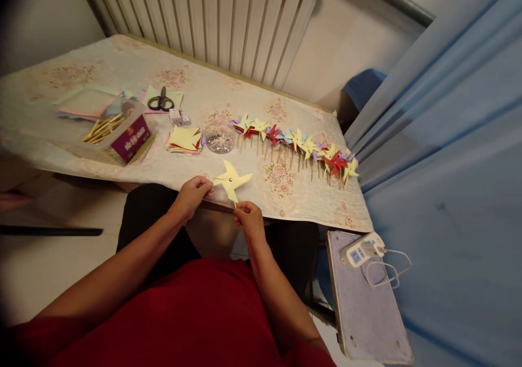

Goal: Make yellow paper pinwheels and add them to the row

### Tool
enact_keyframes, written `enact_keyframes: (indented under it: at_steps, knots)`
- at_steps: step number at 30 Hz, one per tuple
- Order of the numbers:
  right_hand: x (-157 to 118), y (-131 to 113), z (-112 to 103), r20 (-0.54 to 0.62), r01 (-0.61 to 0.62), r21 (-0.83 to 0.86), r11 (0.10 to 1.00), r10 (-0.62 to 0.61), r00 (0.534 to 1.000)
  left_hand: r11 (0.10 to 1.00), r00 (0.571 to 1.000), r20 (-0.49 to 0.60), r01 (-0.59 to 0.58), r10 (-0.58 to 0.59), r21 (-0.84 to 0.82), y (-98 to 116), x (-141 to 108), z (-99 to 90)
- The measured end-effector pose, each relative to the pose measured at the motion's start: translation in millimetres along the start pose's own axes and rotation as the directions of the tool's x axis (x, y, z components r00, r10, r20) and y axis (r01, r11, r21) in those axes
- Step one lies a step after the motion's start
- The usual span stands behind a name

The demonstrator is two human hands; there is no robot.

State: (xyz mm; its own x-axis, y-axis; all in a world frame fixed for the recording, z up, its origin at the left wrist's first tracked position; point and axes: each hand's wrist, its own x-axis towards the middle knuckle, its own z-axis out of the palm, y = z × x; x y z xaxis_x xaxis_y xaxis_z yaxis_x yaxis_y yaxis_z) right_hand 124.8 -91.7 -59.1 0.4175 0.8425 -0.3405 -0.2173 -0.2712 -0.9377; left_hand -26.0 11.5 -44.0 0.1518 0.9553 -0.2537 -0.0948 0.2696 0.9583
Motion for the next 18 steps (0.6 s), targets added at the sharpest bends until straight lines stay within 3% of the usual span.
enact_keyframes:
  at_steps: [11, 18]
  knots:
    - [-0.6, -2.4, 0.4, 0.011, -0.002, -0.002, 1.0, 0.002, 1.0, 0.999, 1.0, 0.017, -0.011, 0.011, 0.032, 2.1, -2.2, 1.1]
    - [2.8, 0.4, -0.5, 0.003, -0.005, 0.003, 1.0, 0.005, 1.0, 0.994, 0.997, 0.054, -0.065, 0.06, 0.09, -7.5, 3.1, -6.2]
